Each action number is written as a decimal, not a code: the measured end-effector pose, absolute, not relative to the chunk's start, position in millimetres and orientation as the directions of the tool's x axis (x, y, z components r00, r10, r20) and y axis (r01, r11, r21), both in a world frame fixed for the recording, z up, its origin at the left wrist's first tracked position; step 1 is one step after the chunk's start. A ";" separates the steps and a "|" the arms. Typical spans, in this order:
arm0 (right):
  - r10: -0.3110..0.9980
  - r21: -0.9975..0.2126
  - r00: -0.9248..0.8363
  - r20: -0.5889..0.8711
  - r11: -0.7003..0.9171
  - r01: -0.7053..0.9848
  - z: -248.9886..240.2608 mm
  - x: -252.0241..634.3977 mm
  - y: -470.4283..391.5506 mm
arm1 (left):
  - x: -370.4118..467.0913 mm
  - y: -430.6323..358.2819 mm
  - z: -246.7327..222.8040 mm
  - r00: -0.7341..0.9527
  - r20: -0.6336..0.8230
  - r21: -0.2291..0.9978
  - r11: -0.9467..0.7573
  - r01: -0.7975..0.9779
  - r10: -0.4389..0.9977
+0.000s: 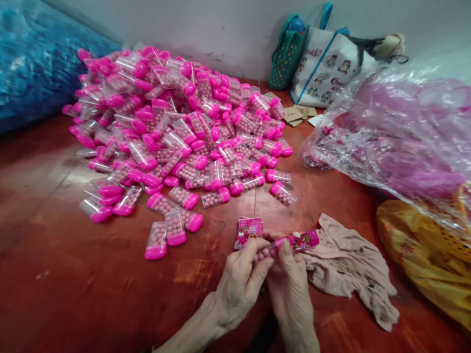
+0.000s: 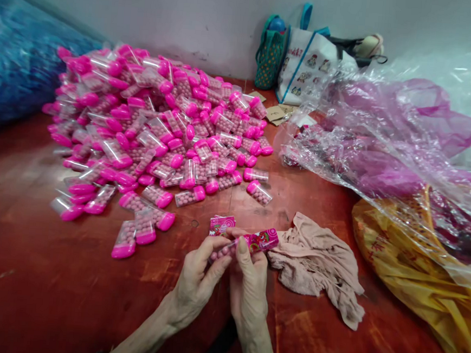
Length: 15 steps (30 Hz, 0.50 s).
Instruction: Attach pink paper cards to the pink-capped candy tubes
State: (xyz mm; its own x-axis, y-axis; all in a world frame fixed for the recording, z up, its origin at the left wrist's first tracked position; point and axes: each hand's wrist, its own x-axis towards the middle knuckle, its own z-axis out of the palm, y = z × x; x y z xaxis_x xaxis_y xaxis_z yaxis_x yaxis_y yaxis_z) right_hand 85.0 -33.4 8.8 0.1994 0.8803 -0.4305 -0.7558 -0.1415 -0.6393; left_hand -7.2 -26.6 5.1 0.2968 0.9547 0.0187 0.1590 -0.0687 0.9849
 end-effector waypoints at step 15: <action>0.865 -0.735 0.288 -0.412 -0.129 -0.666 3.1 69.0 -31.5 | -9.4 -32.6 -4.5 0.313 0.007 0.971 -0.082 0.225 0.950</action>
